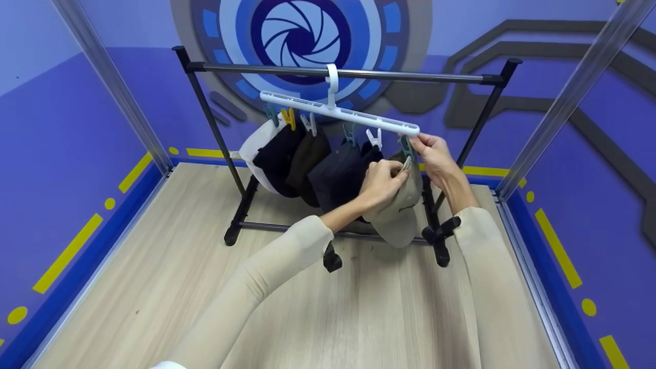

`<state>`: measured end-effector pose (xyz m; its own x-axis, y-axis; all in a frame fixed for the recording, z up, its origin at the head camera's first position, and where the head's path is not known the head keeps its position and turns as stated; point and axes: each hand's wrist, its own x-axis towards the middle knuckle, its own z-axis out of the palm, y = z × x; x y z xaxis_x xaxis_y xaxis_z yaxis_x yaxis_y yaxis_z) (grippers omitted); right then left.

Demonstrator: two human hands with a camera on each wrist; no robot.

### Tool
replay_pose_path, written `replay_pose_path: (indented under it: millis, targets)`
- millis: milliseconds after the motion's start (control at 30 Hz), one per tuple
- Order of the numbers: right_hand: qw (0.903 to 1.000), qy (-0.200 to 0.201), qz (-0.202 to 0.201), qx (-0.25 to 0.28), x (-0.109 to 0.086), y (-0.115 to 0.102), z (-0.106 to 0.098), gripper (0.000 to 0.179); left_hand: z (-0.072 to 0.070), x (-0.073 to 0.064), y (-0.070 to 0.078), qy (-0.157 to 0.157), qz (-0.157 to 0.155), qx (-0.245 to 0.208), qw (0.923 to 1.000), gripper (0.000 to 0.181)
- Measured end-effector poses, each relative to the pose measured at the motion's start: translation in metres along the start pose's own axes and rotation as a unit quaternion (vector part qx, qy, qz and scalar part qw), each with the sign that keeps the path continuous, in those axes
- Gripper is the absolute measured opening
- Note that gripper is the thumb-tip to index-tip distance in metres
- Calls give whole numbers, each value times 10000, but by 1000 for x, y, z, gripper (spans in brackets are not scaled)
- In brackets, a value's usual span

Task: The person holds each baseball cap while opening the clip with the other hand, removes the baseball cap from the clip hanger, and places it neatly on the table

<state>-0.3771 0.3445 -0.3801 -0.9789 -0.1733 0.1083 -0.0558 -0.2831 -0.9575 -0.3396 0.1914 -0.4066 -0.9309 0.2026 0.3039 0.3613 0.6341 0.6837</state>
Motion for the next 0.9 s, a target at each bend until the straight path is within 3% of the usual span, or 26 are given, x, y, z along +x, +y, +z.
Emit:
replay_pose_path:
  millis: [333,633,900]
  targets:
    - [9999,114,-20,-86,-3,-1,3,22,1,-5,3,66,-16,79,9999,26]
    - [9997,193,94,75,-4,0,6,21,-3,-10,-1,-13,64,9,10000,29]
    - [9995,150,172,220,-5,-5,6,20,-2,-20,-4,-204,73,52,9998,43]
